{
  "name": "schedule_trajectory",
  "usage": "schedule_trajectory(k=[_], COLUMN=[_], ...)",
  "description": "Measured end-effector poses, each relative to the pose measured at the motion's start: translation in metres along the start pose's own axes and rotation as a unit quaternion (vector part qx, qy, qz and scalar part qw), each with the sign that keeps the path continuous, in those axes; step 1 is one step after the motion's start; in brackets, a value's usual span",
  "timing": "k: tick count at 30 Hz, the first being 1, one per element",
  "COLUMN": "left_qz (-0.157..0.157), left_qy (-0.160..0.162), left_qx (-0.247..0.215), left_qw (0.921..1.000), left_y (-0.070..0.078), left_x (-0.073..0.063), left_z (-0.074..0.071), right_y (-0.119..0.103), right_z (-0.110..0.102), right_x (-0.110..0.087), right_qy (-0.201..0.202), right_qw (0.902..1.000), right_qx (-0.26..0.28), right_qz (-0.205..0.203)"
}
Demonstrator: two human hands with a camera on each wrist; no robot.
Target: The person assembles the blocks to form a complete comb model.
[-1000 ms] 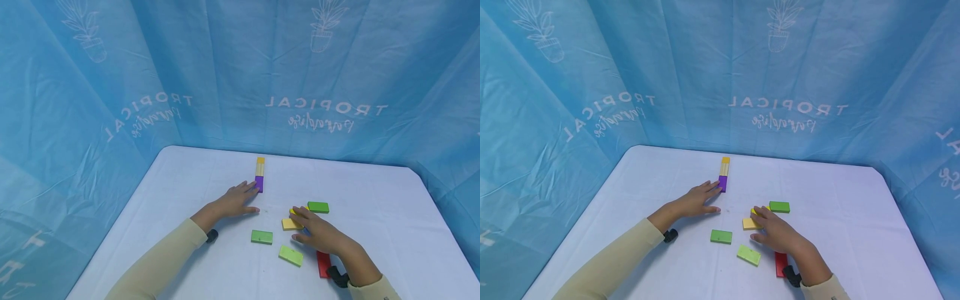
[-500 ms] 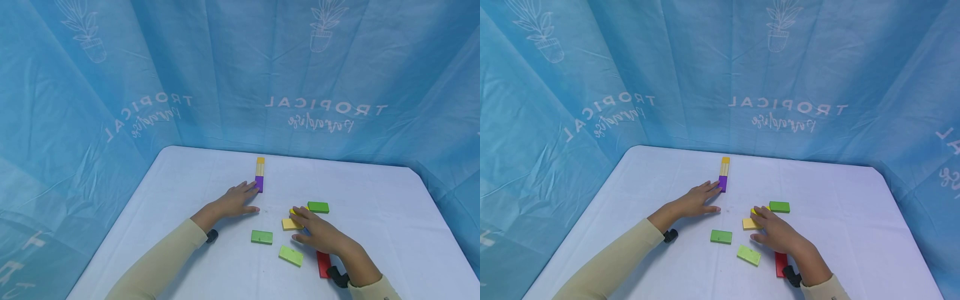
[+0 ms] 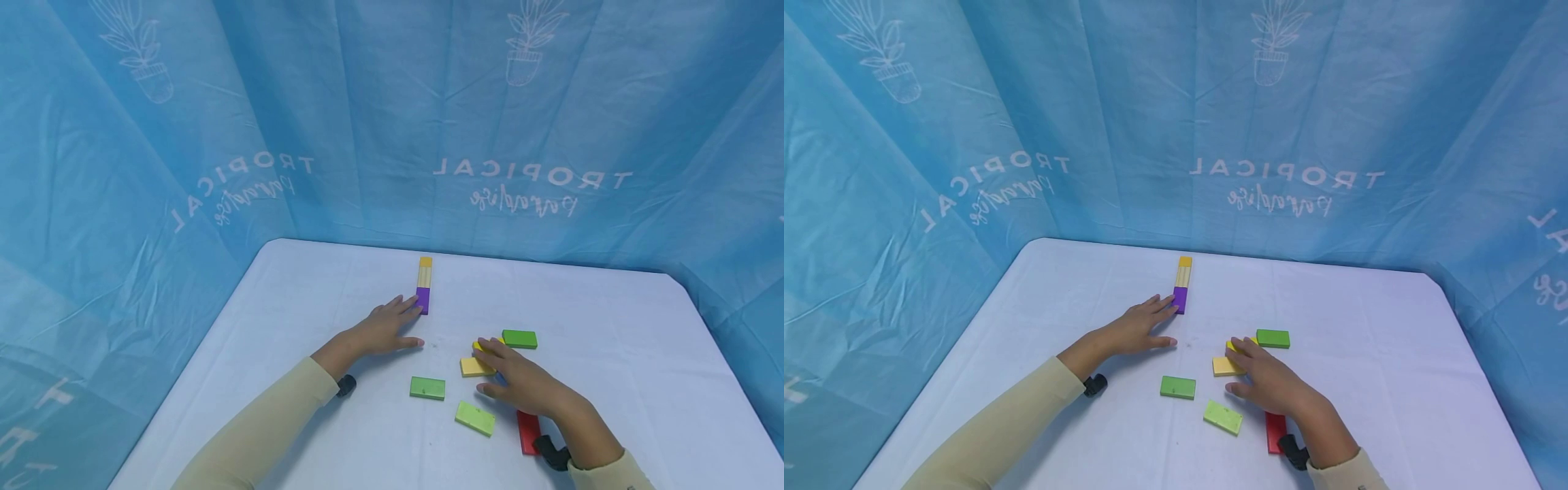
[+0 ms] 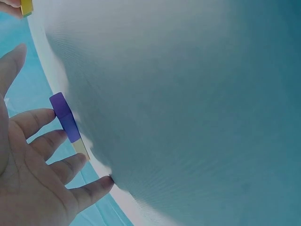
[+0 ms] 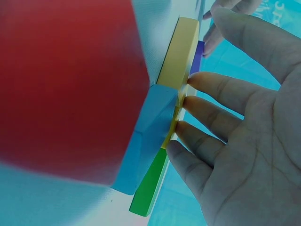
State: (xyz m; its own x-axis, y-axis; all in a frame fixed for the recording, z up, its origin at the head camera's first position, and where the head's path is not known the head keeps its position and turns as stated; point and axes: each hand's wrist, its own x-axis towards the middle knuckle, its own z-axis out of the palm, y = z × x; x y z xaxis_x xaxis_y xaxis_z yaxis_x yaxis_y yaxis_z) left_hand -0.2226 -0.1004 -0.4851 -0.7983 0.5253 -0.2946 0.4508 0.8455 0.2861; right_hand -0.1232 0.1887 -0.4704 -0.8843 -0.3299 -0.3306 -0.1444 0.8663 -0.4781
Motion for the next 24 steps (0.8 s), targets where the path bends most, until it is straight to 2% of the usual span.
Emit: schedule_trajectory(k=[7, 11, 16, 24], left_qz=[0.000, -0.002, 0.009, 0.047], left_qy=[0.004, 0.005, 0.000, -0.013], left_qx=[-0.008, -0.019, -0.021, -0.007], left_qw=[1.0000, 0.9998, 0.9997, 0.9988], left_y=[0.000, 0.005, 0.015, 0.028], left_x=[-0.001, -0.007, -0.023, -0.056], left_z=[0.001, 0.001, 0.001, 0.005], right_y=[0.000, 0.001, 0.000, -0.002], right_z=[-0.001, -0.001, 0.000, -0.001], right_x=[0.000, 0.000, 0.000, -0.001], right_qy=[-0.003, -0.002, 0.000, -0.001], right_qw=[1.0000, 1.0000, 1.0000, 0.9997], right_qx=[0.000, -0.003, -0.009, -0.020], right_qz=[0.003, 0.001, 0.004, 0.010])
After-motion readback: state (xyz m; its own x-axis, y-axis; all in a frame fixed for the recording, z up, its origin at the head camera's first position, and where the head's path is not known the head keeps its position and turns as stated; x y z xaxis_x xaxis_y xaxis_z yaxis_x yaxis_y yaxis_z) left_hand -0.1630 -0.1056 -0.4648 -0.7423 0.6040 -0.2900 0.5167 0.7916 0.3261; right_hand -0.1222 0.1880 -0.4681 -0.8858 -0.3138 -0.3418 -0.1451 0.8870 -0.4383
